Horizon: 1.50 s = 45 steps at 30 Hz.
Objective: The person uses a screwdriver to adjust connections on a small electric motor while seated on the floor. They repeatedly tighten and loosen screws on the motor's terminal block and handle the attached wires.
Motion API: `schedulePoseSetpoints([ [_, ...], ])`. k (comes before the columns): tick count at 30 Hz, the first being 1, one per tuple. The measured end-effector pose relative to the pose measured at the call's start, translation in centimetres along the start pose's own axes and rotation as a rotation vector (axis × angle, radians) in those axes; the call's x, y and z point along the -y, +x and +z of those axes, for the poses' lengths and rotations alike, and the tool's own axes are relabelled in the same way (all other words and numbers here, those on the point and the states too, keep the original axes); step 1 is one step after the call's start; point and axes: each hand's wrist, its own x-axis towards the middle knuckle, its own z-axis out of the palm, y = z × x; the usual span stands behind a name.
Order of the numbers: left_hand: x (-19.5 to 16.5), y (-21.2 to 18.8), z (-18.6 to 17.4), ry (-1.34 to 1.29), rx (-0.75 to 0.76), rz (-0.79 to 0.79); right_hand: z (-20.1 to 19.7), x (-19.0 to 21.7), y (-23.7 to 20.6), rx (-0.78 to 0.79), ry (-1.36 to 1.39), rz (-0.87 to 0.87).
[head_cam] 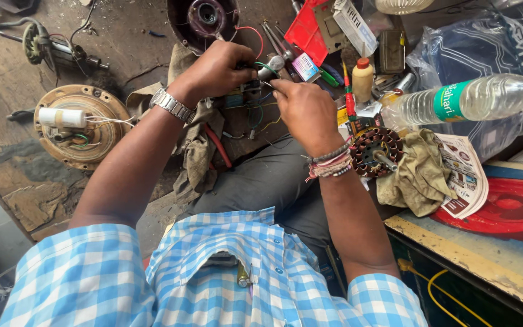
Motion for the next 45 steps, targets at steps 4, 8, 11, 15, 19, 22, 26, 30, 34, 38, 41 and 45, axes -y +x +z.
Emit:
schedulePoseSetpoints([
  [4,0.4,0.1,0.2,0.008,-0.04,0.124,0.3,-0.1,-0.6,-0.063,0.042,-0.018],
  [8,0.9,0.1,0.3,0.02,-0.032,0.062,1.4,0.1,-0.7,-0.077,0.042,-0.019],
  [11,0.9,0.0,0.2,-0.018,-0.034,0.04,1.7,0.1,-0.8,-0.112,0.064,-0.029],
  [15,0.4,0.0,0.1,-0.011,-0.025,-0.021,1.5,0.1,-0.8,-0.156,0.072,-0.023],
  [19,-0.3,0.1,0.0,0.028,-0.014,-0.06,1.3,0.4,-0.8,-0.185,0.099,-0.038],
  [22,-0.4,0.1,0.0,0.055,-0.006,-0.096,1.3,0.8,-0.8,-0.177,0.102,-0.044],
  [26,-0.1,0.1,0.1,0.065,-0.03,-0.04,1.3,1.0,-0.8,-0.143,0.088,-0.041],
  [30,0.2,0.2,0.3,0.045,-0.052,-0.011,1.5,1.0,-0.8,-0.113,0.078,-0.037],
  [34,0.3,0.2,0.3,0.031,-0.032,-0.046,1.8,1.4,-1.0,-0.091,0.06,0.011],
  [38,0.4,0.2,0.3,0.035,-0.013,-0.037,2.5,1.7,-1.2,-0.069,-0.002,0.053],
  [41,0.5,0.3,0.2,0.022,-0.017,0.014,3.0,1.6,-1.0,-0.058,-0.018,0.046],
  [45,0.6,0.5,0.2,0.003,0.011,-0.001,3.3,1.1,-0.8,-0.07,-0.014,0.021],
])
